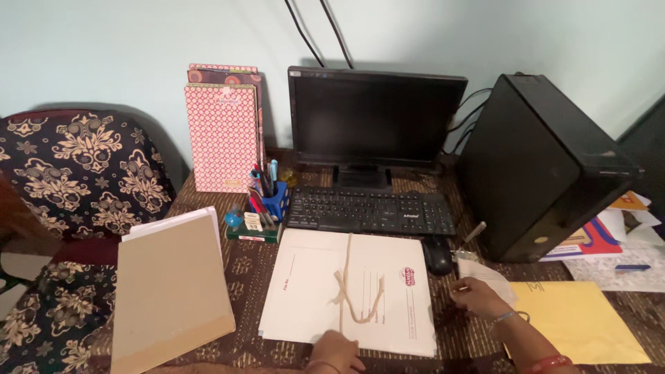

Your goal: The person organizes a desk by wiping a computer monitor, keyboard, and mouse with a cloth, then arranging stationery items, a notebook, and a yellow folder. The person also ties a rubber band around a notebook and places a small decorative object on top of it.

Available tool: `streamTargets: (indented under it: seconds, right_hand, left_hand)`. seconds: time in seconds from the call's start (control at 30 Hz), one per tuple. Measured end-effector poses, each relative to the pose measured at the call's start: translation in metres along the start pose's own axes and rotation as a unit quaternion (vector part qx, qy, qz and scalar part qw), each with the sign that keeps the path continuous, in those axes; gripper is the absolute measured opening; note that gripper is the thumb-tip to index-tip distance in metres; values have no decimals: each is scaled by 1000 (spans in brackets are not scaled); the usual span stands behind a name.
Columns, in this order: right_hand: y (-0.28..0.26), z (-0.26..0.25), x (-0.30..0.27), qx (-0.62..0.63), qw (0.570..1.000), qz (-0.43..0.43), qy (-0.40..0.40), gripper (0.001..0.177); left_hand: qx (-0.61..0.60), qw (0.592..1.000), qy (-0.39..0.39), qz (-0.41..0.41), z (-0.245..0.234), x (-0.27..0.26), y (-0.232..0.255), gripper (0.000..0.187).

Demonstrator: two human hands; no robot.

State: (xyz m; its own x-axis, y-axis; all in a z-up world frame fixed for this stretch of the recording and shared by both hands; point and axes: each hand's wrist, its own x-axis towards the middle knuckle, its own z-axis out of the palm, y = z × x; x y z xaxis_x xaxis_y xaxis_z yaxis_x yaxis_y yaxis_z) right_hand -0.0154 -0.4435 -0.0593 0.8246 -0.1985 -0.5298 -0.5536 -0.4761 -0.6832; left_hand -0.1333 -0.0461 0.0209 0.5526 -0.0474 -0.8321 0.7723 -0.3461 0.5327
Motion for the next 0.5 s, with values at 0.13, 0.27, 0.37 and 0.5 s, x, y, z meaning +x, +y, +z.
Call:
streamTargets:
  seconds: [0.13,0.27,0.37,0.5]
  right_hand:
    - [-3,3,2,-58,990,-125,24,41]
    - [-10,22,-11,-70,995,-73,4,47]
    - [-23,43,-21,-31,998,-47,-32,52]
    - [-41,64,-27,-48,996,-63,-29,61]
  left_hand:
    - [192,963,176,69,-17,-36,21,28]
    - [271,907,313,73,-46,-52,37,82]
    - [255,905,339,19,-69,-44,41,114]
    - [208,915,346,-7,-80,-29,38,135]
